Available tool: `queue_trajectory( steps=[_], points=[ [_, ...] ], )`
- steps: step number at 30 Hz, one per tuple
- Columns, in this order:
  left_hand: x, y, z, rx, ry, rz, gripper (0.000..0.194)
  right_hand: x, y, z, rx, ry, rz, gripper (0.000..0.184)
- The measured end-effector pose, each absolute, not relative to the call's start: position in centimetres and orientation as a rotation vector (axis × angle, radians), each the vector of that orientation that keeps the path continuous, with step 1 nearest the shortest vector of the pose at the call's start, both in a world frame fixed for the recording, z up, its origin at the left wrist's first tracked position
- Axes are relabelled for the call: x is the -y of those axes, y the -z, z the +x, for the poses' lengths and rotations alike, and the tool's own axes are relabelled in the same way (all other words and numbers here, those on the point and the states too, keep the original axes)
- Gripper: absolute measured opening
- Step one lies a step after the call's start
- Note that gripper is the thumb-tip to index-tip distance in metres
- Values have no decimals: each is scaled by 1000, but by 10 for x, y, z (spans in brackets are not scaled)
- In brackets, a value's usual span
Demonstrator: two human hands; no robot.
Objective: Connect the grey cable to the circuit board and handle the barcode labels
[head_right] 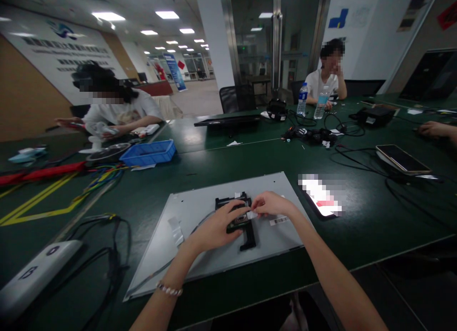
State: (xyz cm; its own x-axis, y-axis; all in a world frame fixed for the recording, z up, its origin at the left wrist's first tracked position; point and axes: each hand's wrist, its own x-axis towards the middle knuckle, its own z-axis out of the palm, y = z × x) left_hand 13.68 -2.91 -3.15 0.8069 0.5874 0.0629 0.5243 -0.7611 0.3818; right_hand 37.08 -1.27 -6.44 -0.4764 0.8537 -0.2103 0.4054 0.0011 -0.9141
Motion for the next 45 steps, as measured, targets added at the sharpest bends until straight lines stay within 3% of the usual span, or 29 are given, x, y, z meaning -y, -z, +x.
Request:
queue_trajectory(
  steps=[11,24,36,45],
  points=[
    [30,29,137,-798,-254,2642,59,10,72,366,1832,-1500,-1271,18],
    [32,24,139,-809,-258,2662,51,8,81,362,1974,-1229,-1318,14],
    [30,30,139,-794,-273,2697,44,15,78,354,1824,-1373,-1437,11],
    [30,32,138,-803,-285,2710,42,15,71,355,2004,-1128,-1453,13]
  ],
)
